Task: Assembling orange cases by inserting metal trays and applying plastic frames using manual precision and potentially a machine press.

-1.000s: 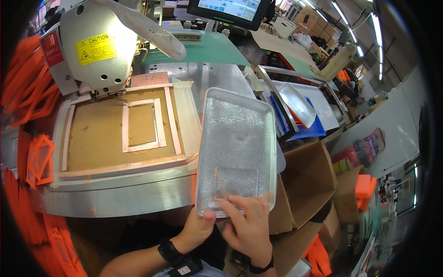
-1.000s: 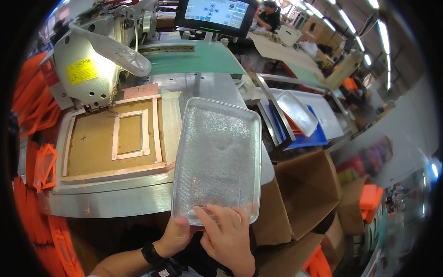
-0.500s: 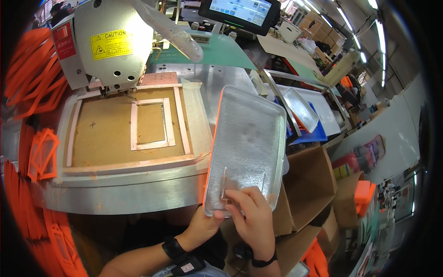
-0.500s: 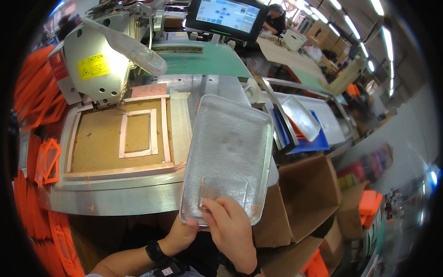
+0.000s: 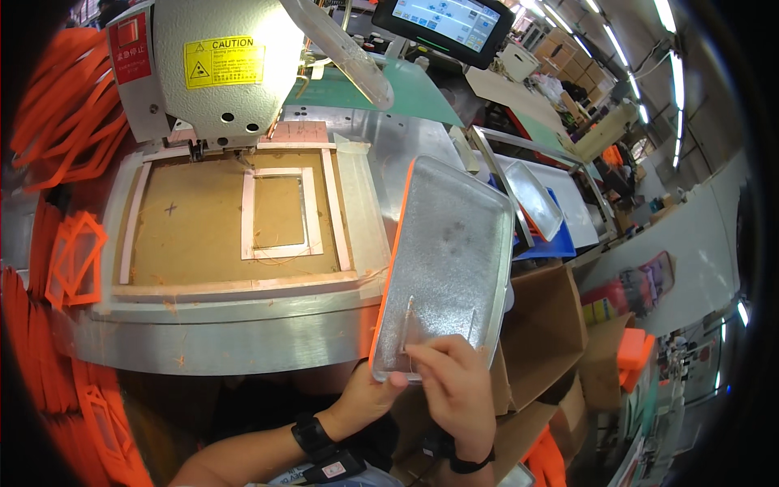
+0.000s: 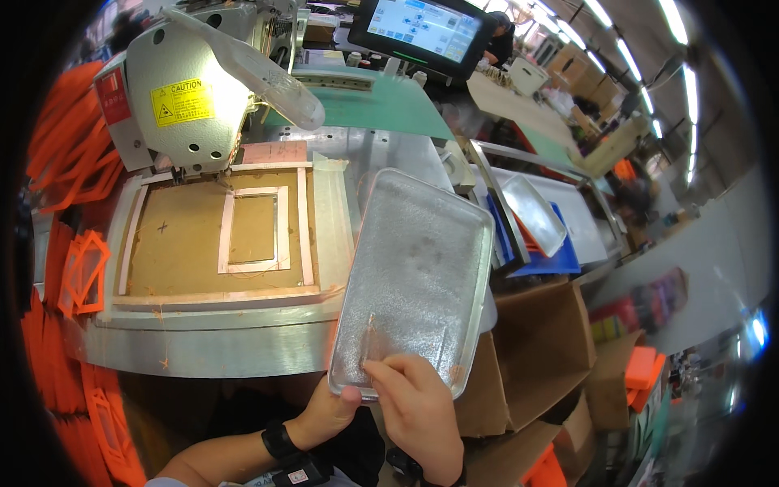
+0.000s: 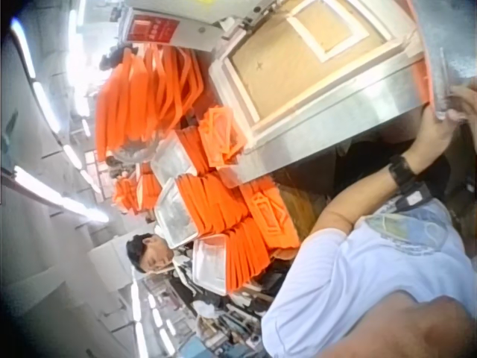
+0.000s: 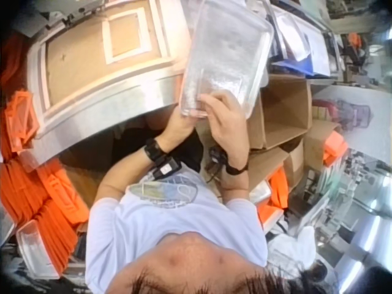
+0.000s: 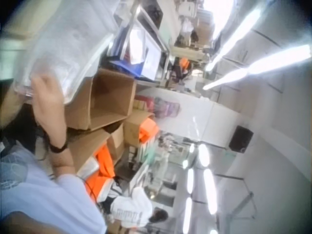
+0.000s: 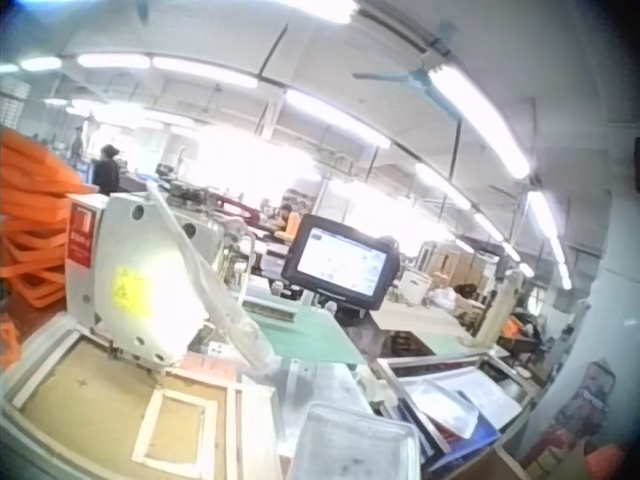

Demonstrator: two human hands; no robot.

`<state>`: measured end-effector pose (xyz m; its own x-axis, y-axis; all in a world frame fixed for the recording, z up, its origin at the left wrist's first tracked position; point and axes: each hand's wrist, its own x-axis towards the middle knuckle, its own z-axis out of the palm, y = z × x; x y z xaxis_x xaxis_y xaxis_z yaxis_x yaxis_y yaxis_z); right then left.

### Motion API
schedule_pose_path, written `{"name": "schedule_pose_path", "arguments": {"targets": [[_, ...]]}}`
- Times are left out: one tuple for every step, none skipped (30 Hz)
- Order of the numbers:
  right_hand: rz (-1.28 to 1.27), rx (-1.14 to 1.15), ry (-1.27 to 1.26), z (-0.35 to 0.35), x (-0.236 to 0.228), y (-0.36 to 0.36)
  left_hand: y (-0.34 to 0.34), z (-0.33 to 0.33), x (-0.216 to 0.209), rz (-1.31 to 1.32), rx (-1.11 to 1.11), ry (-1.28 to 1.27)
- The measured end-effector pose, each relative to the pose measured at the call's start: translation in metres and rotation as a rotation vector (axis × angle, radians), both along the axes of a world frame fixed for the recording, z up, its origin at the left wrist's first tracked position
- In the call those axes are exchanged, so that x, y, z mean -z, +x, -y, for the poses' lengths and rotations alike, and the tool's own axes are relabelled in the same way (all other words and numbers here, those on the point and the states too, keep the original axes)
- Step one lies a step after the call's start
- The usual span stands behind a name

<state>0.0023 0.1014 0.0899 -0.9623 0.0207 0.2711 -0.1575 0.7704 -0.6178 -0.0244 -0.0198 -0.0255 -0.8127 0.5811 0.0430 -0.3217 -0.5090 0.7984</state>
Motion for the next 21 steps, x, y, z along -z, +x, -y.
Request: {"name": "schedule_pose_path", "arguments": {"targets": [[-0.02, -0.011, 0.056, 0.0, 0.003, -0.001, 0.0, -0.001, -0.001, 0.01, -0.008, 0.021], [-0.04, -0.022, 0.112, 0.0, 0.007, -0.001, 0.0, -0.002, -0.003, 0.019, -0.016, 0.043], [-0.055, -0.033, 0.169, -0.001, 0.01, 0.001, 0.002, -0.003, -0.005, 0.032, -0.023, 0.065], [-0.062, -0.064, 0.172, -0.005, 0.013, 0.003, 0.002, -0.003, -0.006, 0.036, -0.003, 0.072], [-0.068, -0.095, 0.174, -0.011, 0.015, 0.006, 0.0, -0.003, -0.007, 0.039, 0.017, 0.08], [-0.078, -0.127, 0.174, -0.013, 0.017, 0.007, -0.001, -0.002, -0.008, 0.038, 0.035, 0.084], [-0.074, -0.091, 0.138, -0.011, 0.016, 0.006, -0.001, -0.002, -0.006, 0.033, 0.018, 0.084], [-0.069, -0.055, 0.102, -0.008, 0.014, 0.006, 0.0, -0.003, -0.004, 0.028, 0.002, 0.083], [-0.062, -0.018, 0.067, -0.005, 0.014, 0.005, 0.001, -0.003, -0.002, 0.025, -0.014, 0.083], [-0.068, -0.018, 0.099, -0.003, 0.015, 0.005, 0.001, -0.003, -0.002, 0.026, -0.016, 0.08], [-0.075, -0.018, 0.13, -0.001, 0.018, 0.004, 0.0, -0.003, -0.003, 0.028, -0.018, 0.077], [-0.082, -0.015, 0.162, -0.001, 0.02, 0.005, 0.0, -0.003, -0.004, 0.029, -0.017, 0.074], [-0.083, -0.029, 0.154, -0.003, 0.021, 0.006, 0.0, -0.002, -0.002, 0.03, 0.02, 0.059], [-0.083, -0.042, 0.146, -0.007, 0.023, 0.009, 0.0, 0.0, 0.001, 0.032, 0.057, 0.045], [-0.086, -0.057, 0.138, -0.008, 0.022, 0.009, -0.001, 0.001, 0.003, 0.031, 0.091, 0.029], [-0.076, -0.017, 0.1, -0.004, 0.019, 0.007, -0.001, 0.0, 0.001, 0.017, 0.05, 0.031], [-0.065, 0.024, 0.063, 0.002, 0.014, 0.005, -0.001, -0.002, -0.001, 0.002, 0.008, 0.033], [-0.053, 0.064, 0.024, 0.006, 0.011, 0.003, 0.0, -0.003, -0.003, -0.011, -0.034, 0.033], [-0.061, 0.039, 0.087, 0.004, 0.013, 0.004, 0.0, -0.003, -0.002, -0.001, -0.023, 0.049], [-0.069, 0.014, 0.149, 0.002, 0.018, 0.006, 0.0, -0.003, 0.0, 0.008, -0.012, 0.064], [-0.078, -0.01, 0.213, -0.002, 0.021, 0.008, 0.0, -0.003, 0.0, 0.016, 0.002, 0.08]]}}
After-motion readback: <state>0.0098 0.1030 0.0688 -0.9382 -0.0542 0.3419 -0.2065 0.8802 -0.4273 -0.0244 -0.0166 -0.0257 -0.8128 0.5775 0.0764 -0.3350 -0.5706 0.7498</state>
